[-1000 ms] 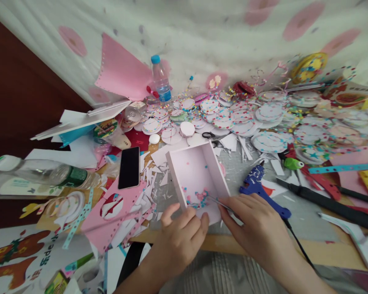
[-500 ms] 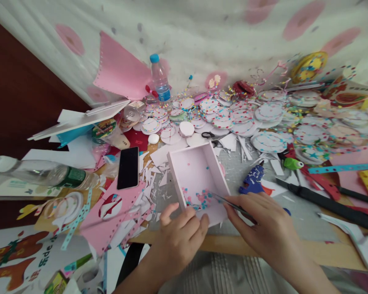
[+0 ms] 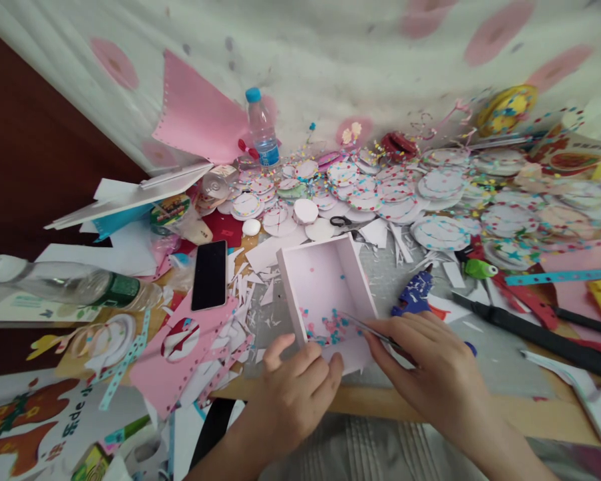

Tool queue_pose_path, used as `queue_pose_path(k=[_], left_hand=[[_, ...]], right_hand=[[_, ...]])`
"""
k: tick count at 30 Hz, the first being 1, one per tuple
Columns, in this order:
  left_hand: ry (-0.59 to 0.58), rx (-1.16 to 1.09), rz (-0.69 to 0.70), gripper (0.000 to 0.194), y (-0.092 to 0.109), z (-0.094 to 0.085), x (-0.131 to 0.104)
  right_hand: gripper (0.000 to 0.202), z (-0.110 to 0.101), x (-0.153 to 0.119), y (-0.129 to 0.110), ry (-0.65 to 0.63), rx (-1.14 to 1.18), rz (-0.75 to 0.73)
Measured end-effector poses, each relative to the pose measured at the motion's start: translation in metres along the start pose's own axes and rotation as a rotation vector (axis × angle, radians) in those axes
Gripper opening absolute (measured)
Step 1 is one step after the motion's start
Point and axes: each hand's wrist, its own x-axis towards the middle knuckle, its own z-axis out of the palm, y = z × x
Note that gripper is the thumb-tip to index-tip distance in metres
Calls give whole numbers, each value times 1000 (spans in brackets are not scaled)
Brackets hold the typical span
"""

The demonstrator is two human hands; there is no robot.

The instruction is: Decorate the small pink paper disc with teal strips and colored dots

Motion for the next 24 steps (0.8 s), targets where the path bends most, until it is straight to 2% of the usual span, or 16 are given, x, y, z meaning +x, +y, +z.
queue_pose_path(k=[10,14,19,24], left_hand=[[-14,-4,20,28,1,-2,1],[-3,15,27,23,1,-4,3],[15,1,15,23,2,-4,4],[6,-9,5,22,2,-3,3]], right_hand=[[20,3,4,-3,-21,-96,-67],[21,3,5,-4,-18,-119,-75],[19,3,4,-3,0,-79,-78],[15,-1,1,-2,4,4,-17]])
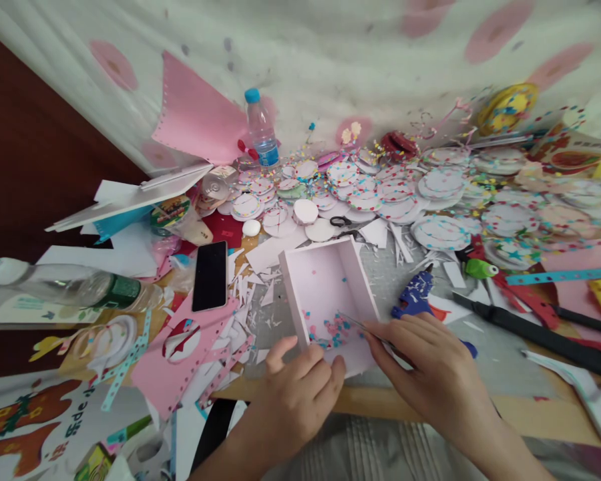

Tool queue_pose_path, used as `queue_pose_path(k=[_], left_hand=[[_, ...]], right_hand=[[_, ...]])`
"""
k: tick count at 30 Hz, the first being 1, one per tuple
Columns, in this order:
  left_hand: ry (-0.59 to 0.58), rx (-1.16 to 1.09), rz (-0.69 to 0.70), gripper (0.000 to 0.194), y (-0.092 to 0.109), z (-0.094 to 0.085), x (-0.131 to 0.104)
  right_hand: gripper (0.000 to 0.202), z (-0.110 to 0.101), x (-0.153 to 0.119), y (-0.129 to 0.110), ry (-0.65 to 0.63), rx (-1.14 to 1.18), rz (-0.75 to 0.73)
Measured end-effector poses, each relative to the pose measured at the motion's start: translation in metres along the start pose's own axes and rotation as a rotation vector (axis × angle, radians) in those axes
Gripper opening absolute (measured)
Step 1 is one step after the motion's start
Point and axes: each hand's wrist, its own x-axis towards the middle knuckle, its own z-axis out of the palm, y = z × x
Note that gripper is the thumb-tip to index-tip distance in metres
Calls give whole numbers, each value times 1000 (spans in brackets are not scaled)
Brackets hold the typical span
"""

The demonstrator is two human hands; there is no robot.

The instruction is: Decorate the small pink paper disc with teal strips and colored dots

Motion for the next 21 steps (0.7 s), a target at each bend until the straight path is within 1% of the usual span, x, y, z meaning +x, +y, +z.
queue_pose_path(k=[4,8,13,15,17,19,21], left_hand=[[4,-26,-42,25,2,-2,-2],[42,-78,-131,29,2,-2,-6],[133,-43,-262,21,-3,-8,-9],[186,-11,-293,18,-8,-12,-7],[237,40,-308,15,-15,-16,-3],[280,106,-315,14,-25,-18,4],[312,168,-319,13,-38,-16,12]], right_hand=[[11,-6,-4,-1,66,132,90],[9,-12,-13,-7,167,253,236],[9,-29,-32,-19,293,303,439],[10,-39,-39,-21,339,291,493],[14,-47,-45,-21,367,270,516],[16,-50,-50,-19,386,253,539],[17,-49,-52,-17,400,246,564]])
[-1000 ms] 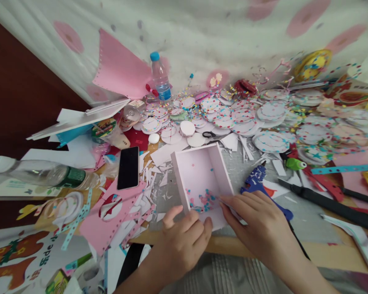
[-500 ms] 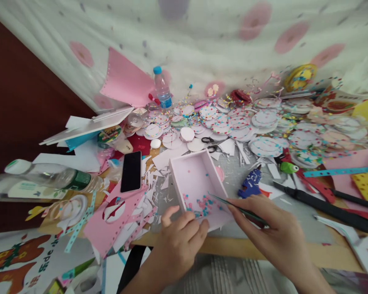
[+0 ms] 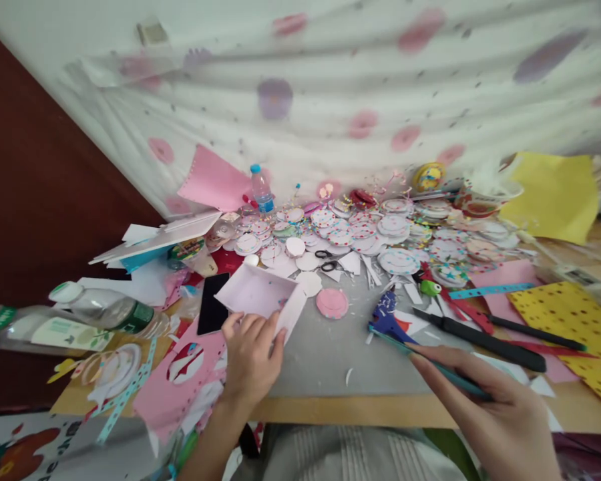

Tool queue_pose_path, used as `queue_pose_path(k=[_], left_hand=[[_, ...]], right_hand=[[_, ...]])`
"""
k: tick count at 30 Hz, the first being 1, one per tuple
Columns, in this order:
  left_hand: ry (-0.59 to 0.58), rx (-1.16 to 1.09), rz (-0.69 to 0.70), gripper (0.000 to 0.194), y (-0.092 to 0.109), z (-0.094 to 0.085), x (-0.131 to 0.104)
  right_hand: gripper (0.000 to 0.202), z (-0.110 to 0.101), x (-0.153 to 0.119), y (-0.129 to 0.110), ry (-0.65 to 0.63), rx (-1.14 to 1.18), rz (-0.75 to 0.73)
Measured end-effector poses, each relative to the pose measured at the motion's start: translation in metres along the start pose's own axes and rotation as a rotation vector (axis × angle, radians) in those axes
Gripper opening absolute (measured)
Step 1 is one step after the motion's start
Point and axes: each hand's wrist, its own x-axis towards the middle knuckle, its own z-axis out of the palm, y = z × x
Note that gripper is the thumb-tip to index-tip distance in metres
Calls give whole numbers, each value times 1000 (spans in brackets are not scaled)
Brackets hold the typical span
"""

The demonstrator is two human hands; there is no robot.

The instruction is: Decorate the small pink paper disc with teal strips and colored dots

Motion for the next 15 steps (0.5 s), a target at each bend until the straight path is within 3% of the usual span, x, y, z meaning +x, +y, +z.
queue_pose_path(k=[5,10,15], left_hand=[[31,97,-5,17,-28,29,28],[-85,180,-46,24,-51,64,46],[-154,216,-131,27,-59,87,49]], right_hand=[[20,8,4,4,-7,22,51],[22,16,14,1,-12,70,103],[22,23,16,1,-18,99,158]])
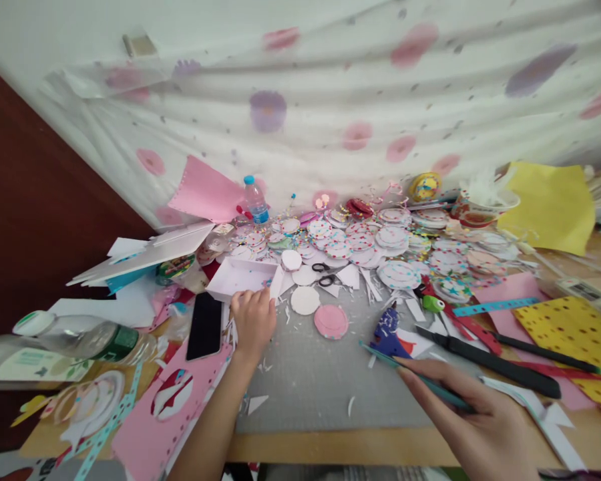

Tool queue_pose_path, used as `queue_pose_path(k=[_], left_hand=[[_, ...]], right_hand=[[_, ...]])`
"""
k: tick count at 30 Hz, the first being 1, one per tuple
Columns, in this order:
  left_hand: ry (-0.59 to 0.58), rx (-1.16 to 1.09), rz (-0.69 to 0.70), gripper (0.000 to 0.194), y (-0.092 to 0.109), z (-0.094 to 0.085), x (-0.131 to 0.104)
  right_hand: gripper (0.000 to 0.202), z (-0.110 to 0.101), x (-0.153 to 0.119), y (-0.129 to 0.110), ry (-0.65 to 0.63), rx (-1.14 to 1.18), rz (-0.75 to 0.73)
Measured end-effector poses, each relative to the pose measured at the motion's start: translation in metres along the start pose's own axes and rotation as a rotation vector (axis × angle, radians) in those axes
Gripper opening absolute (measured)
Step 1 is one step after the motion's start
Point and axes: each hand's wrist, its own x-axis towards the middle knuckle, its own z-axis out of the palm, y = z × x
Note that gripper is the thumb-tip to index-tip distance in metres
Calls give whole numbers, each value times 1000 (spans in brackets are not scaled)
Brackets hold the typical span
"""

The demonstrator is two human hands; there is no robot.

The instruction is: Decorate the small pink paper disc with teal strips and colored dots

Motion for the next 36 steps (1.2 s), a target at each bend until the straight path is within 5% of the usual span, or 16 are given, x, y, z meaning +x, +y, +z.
queue_pose_path(k=[8,12,17,25,29,32,36], left_hand=[[137,-197,-46,43,25,0,-14],[-68,-455,173,44,61,1,-28],[-294,-411,306,63,91,17,-25],[-386,-492,349,34,61,-1,-34],[-394,-538,273,53,38,-12,-56],[-278,-615,126,61,37,-21,-73],[-143,-960,-286,29,62,-40,-89]], right_hand=[[11,3,5,16,-19,-84,-214],[9,10,1,18,17,-79,-281],[12,11,2,22,-20,-66,-286],[10,9,9,25,-11,-21,-223],[9,19,11,25,-74,40,-182],[11,26,12,24,-129,36,-232],[17,32,13,22,-228,-52,-414]])
